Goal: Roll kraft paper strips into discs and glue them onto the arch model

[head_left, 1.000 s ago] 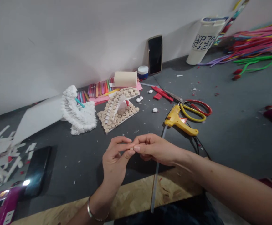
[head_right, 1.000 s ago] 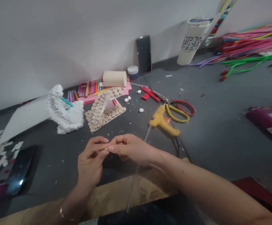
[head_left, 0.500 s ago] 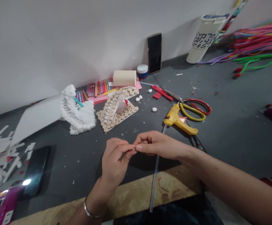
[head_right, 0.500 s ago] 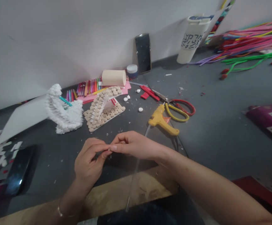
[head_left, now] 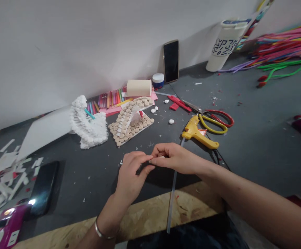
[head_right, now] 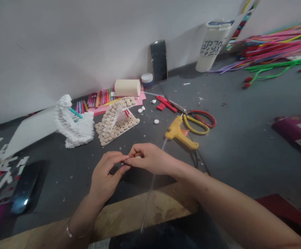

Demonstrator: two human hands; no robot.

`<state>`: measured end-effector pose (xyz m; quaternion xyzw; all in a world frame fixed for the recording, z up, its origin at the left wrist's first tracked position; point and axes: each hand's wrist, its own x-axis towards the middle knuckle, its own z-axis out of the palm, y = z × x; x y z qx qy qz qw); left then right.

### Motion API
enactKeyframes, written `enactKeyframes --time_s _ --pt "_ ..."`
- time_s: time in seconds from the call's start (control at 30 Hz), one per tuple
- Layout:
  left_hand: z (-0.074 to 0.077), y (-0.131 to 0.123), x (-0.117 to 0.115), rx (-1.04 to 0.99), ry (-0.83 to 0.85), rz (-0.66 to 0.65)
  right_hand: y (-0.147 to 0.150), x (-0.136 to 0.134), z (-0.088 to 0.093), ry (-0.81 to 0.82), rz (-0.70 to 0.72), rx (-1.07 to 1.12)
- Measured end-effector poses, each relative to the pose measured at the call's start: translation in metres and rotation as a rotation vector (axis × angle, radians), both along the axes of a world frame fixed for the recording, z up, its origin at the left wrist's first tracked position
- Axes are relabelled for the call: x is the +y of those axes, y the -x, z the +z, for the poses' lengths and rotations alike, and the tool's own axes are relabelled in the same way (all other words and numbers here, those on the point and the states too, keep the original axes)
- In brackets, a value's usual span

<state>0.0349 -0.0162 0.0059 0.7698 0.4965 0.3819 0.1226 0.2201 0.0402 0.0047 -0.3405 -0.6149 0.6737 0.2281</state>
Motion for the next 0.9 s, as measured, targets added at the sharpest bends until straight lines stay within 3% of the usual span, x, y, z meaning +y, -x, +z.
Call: enactKeyframes --time_s 0.1,0.2,0.4,0.63,0.73,0.9 --pt "0.003 0.001 0.001 0.207 -0.14 -0.057 -0.005 0.001 0.001 -0.11 0.027 -0.156" --pt "0.005 0.0 0.0 0.199 -0.148 -0.047 -0.008 0.002 0.004 -0.049 0.088 -0.102" --pt "0.006 -0.001 -0.006 -0.162 -0.013 0.134 -0.001 0.0 0.0 0.317 0.212 0.305" --pt "-0.006 -0.007 -0.006 -0.49 0.126 0.113 0.01 -0.007 -0.005 0.425 0.12 0.423" --pt "-0.005 -0.005 -0.003 -0.427 0.149 0.083 0.005 -0.005 -0.002 0.346 0.09 0.342" --pt "0.005 0.004 0.0 -0.048 0.111 -0.046 -0.007 0.001 0.005 0.122 0.127 0.062"
